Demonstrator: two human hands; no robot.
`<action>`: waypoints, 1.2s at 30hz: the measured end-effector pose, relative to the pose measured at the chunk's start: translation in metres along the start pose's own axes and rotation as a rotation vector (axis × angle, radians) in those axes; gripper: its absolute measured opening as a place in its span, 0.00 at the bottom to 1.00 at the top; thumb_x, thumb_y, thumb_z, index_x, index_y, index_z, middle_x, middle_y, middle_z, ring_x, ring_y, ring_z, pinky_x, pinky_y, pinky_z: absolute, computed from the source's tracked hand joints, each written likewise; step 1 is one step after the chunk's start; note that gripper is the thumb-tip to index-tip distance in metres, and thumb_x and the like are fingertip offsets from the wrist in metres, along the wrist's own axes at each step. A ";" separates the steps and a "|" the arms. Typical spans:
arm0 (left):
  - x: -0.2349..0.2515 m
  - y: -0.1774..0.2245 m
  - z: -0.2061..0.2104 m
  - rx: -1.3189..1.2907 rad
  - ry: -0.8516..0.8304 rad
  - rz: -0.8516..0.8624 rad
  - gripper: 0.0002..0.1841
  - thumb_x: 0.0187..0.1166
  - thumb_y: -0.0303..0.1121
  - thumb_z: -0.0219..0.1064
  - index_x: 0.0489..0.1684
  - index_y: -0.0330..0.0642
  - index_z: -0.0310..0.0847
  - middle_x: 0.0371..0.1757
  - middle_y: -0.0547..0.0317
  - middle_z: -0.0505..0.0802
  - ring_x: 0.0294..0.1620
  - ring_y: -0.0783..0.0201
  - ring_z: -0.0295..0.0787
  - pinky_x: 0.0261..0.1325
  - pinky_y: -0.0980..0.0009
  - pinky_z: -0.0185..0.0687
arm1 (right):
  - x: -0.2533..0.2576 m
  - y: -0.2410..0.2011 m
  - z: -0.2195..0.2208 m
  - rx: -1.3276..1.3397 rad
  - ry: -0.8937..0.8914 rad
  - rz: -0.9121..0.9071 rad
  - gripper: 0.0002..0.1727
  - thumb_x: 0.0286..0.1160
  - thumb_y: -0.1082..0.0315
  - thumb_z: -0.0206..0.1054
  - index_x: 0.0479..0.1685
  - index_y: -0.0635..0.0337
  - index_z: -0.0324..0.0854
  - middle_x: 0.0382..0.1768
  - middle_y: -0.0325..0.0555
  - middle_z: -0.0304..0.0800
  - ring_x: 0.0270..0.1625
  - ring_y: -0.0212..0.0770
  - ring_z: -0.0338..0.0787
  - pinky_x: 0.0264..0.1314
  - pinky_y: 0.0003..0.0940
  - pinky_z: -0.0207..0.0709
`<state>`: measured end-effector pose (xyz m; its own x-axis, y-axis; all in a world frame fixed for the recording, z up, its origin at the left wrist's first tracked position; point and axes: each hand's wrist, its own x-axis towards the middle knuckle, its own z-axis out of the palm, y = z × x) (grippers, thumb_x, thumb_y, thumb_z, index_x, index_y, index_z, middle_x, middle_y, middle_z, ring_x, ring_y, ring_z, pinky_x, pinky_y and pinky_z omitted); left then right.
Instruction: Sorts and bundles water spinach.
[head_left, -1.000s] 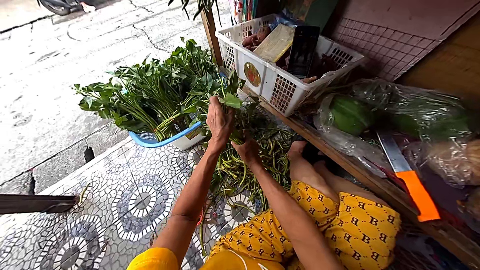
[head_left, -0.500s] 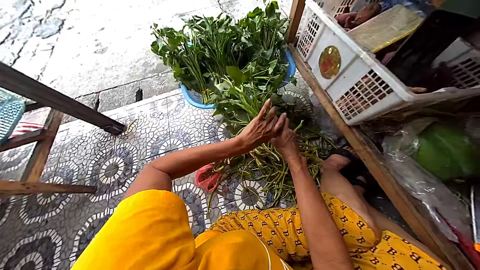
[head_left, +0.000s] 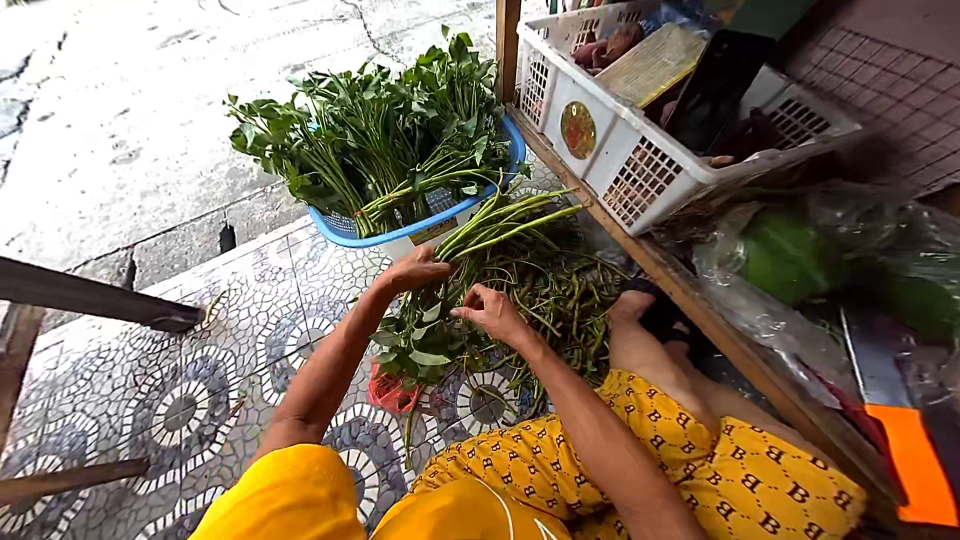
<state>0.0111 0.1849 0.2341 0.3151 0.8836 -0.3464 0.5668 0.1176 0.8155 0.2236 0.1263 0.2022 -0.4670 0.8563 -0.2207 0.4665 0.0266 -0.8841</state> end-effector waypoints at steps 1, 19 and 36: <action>-0.005 -0.003 0.004 -0.110 -0.010 -0.012 0.08 0.79 0.33 0.67 0.46 0.37 0.82 0.27 0.59 0.88 0.24 0.68 0.84 0.33 0.67 0.84 | 0.007 0.005 -0.001 0.142 0.008 0.068 0.33 0.76 0.52 0.76 0.67 0.73 0.78 0.52 0.62 0.90 0.54 0.51 0.89 0.66 0.49 0.80; 0.044 0.005 0.096 0.036 -0.308 0.036 0.47 0.66 0.40 0.84 0.86 0.37 0.59 0.69 0.35 0.85 0.66 0.49 0.85 0.72 0.49 0.78 | 0.035 0.040 -0.022 1.457 0.980 0.242 0.15 0.78 0.78 0.62 0.60 0.62 0.69 0.40 0.46 0.77 0.35 0.37 0.84 0.42 0.30 0.85; 0.051 -0.009 0.119 0.023 -0.459 0.129 0.27 0.76 0.30 0.73 0.72 0.31 0.69 0.54 0.41 0.88 0.51 0.57 0.87 0.60 0.56 0.83 | 0.035 0.048 -0.022 1.321 1.001 0.271 0.13 0.78 0.61 0.73 0.47 0.54 0.74 0.24 0.37 0.77 0.22 0.34 0.82 0.31 0.31 0.86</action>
<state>0.1126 0.1751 0.1535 0.6852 0.5979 -0.4161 0.5159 0.0050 0.8567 0.2466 0.1687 0.1610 0.3869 0.7454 -0.5428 -0.7023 -0.1432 -0.6973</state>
